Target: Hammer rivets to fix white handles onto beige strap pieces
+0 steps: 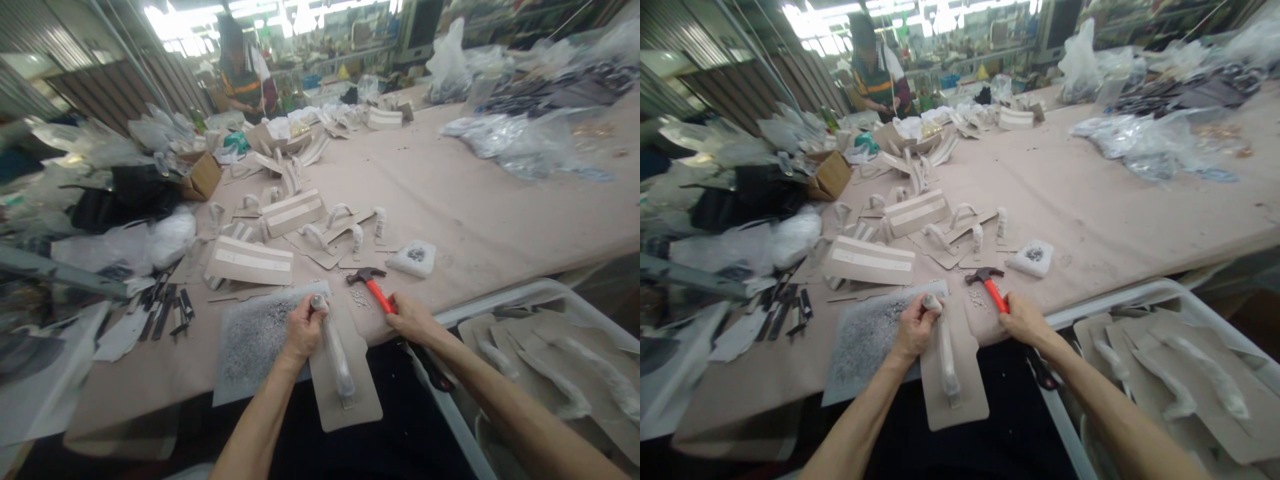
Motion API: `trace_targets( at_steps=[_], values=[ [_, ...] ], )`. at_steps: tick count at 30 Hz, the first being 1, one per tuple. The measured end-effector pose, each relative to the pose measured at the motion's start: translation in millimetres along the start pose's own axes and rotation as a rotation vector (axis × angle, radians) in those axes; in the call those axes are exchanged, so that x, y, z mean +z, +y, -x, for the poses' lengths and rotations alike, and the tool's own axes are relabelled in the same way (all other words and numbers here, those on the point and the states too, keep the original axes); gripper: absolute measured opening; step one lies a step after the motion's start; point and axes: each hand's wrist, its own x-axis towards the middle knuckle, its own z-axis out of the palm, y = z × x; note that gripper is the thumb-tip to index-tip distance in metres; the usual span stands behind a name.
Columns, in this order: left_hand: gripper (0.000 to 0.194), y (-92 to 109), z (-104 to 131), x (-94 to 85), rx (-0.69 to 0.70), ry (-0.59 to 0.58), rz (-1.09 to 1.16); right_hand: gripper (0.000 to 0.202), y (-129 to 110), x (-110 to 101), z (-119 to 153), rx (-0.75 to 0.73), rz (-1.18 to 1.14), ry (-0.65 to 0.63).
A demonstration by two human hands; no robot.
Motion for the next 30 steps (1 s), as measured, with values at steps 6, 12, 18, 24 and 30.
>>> trace_targets(
  at_steps=[6,12,18,24,30],
  values=[
    [0.019,-0.2,2.9,0.1,0.143,-0.079,-0.104,0.014,-33.3,1.2,26.2,0.025,-0.265,-0.209],
    [0.018,-3.2,2.7,1.9,0.095,-0.057,-0.019,0.029,-54.0,-4.0,75.7,-0.563,0.177,0.162],
    [0.016,-2.2,2.4,2.2,0.090,-0.068,-0.034,0.023,-91.4,-40.0,90.4,-0.753,0.520,0.226],
    [0.017,-3.5,1.6,1.8,0.097,-0.063,-0.042,0.029,-107.5,-40.4,101.5,-0.867,0.214,0.695],
    [0.019,-2.5,0.9,1.5,0.095,-0.078,-0.052,0.026,-62.8,-13.0,79.4,-0.609,0.718,0.041]
  ],
)
